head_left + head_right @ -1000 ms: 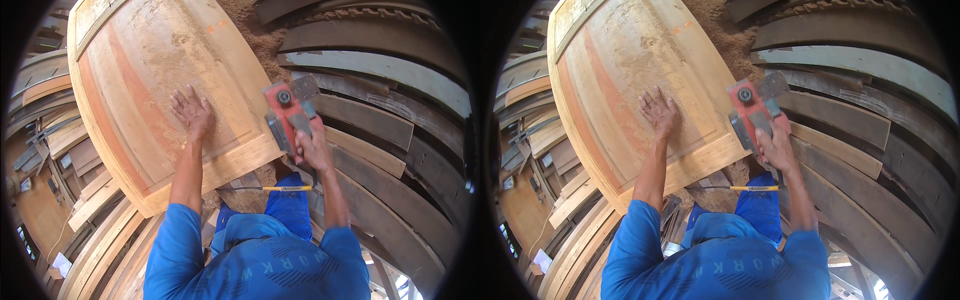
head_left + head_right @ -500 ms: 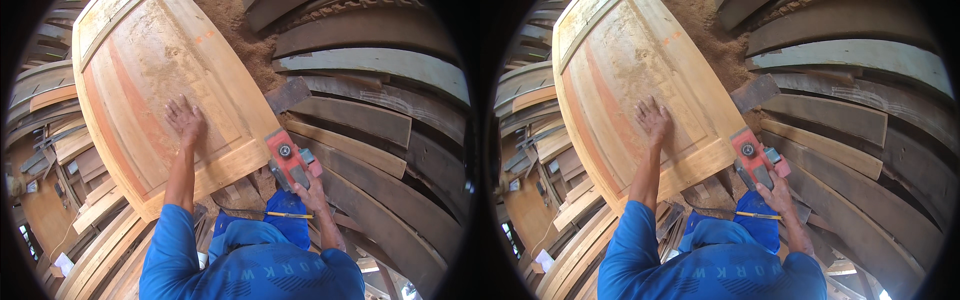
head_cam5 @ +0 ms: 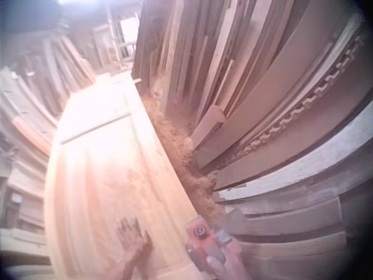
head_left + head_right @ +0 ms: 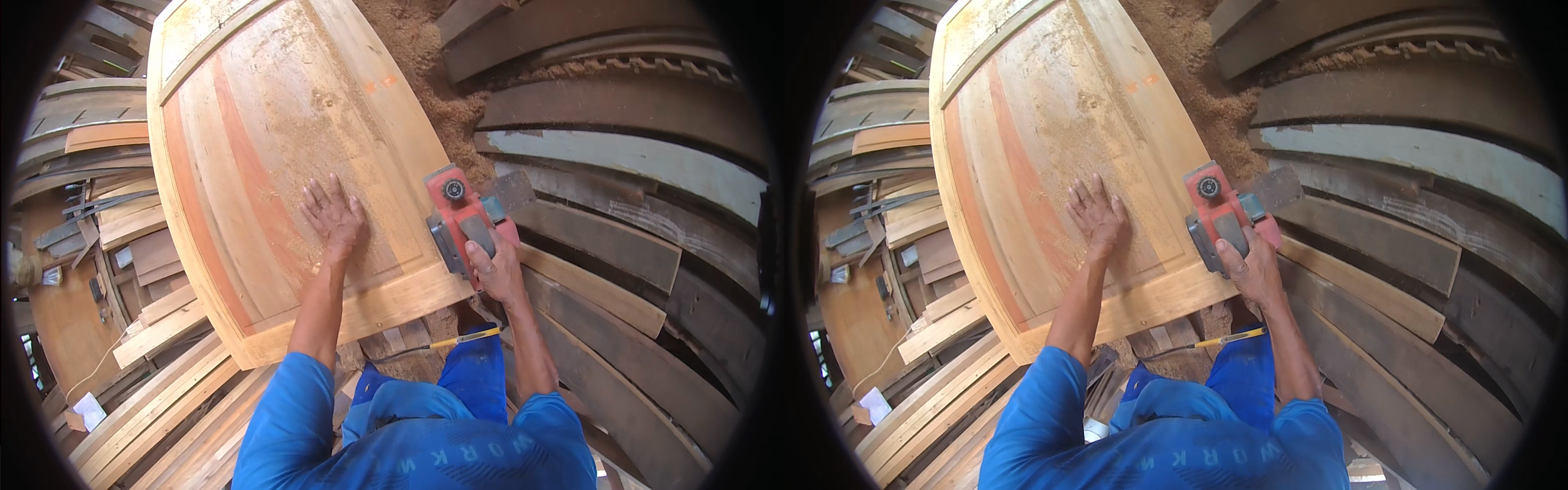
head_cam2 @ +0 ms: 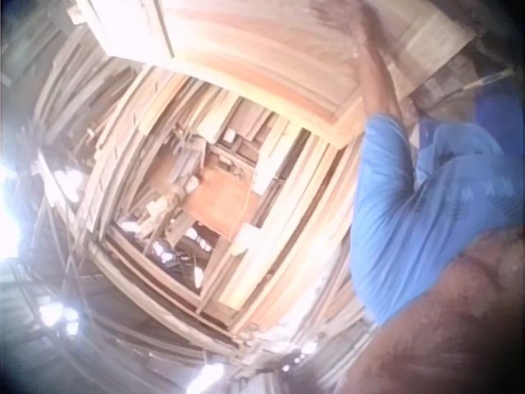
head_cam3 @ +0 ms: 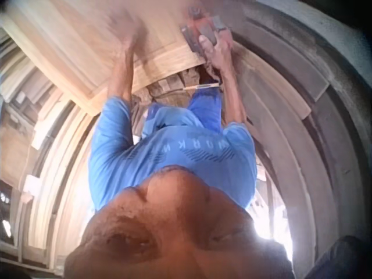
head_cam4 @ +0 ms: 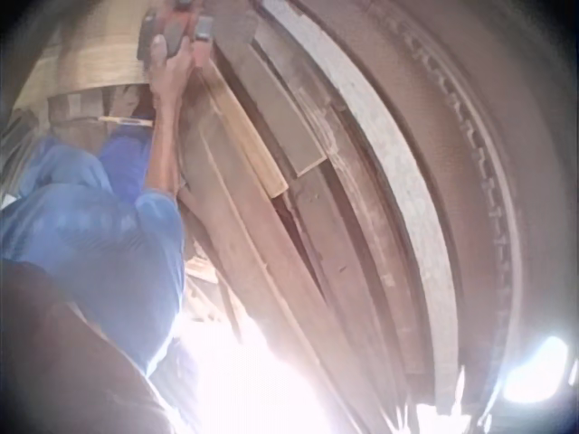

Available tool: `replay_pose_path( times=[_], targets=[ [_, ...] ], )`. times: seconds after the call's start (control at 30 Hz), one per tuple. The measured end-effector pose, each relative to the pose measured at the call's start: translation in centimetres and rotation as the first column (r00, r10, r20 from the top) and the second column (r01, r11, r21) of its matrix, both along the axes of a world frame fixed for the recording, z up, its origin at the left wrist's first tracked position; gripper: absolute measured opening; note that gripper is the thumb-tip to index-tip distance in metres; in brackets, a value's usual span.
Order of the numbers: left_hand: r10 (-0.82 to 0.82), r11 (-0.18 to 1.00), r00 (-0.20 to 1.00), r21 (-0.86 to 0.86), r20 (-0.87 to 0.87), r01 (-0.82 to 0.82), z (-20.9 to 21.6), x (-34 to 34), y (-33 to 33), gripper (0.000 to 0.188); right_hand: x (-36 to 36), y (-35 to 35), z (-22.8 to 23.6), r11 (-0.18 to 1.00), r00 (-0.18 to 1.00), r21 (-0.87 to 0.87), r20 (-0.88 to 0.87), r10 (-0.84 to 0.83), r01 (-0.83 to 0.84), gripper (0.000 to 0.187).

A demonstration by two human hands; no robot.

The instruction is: The person sands a wooden door using an electric belt sander and then uses a hand plane to smooth the edges and surface.

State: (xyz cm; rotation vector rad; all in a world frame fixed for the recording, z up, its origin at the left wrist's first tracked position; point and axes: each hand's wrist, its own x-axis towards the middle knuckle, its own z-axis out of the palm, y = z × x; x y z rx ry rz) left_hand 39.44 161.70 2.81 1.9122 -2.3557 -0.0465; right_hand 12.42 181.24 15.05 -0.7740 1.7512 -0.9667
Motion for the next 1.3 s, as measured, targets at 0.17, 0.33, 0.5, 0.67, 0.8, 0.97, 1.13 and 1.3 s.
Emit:
replay_pose_path(
  times=[0.17, 0.33, 0.5, 0.67, 0.8, 0.97, 1.13, 1.3],
  targets=[
    [0.003, 1.0, 1.0, 0.021, -0.011, -0.003, 1.2, -0.6, 0.1, 0.076, 0.5, -5.8, -0.8, 0.989, 0.999, -0.148, -0.015, -0.031, 0.029, 0.057],
    [0.008, 0.991, 1.0, 0.133, -0.024, -0.005, 3.2, -1.2, 0.3, 0.076, 0.4, -12.0, -1.5, 0.978, 0.99, -0.206, -0.141, -0.02, -0.01, 0.056],
    [0.019, 0.987, 1.0, 0.161, -0.015, -0.016, 3.9, -1.6, 0.1, 0.076, -0.2, -18.2, -1.9, 0.967, 0.98, -0.255, -0.199, -0.028, -0.024, 0.058],
    [0.035, 0.988, 0.999, 0.153, -0.015, -0.032, 3.5, -1.4, 0.2, 0.078, -0.6, -24.8, 0.0, 0.984, 0.987, -0.162, -0.151, 0.044, -0.069, 0.062],
    [0.033, 0.98, 0.999, 0.197, -0.013, -0.03, 3.8, -1.7, -0.1, 0.078, -1.5, -30.6, -0.4, 0.956, 0.973, -0.287, -0.232, -0.005, -0.063, 0.064],
    [0.036, 0.975, 0.999, 0.219, 0.007, -0.036, 4.1, -1.4, -0.2, 0.079, -2.0, -38.4, -0.4, 0.969, 0.979, -0.24, -0.202, -0.001, -0.049, 0.066],
    [0.036, 0.965, 0.999, 0.26, -0.005, -0.034, 4.4, -1.9, -0.2, 0.079, -2.9, -40.6, 0.9, 0.951, 0.997, -0.306, -0.057, -0.056, 0.036, 0.057],
    [0.035, 0.962, 0.999, 0.269, 0.014, -0.037, 4.6, -1.2, -0.1, 0.08, -3.8, -32.7, 2.2, 0.969, 0.993, -0.229, 0.094, -0.077, 0.097, 0.048]
  ],
)
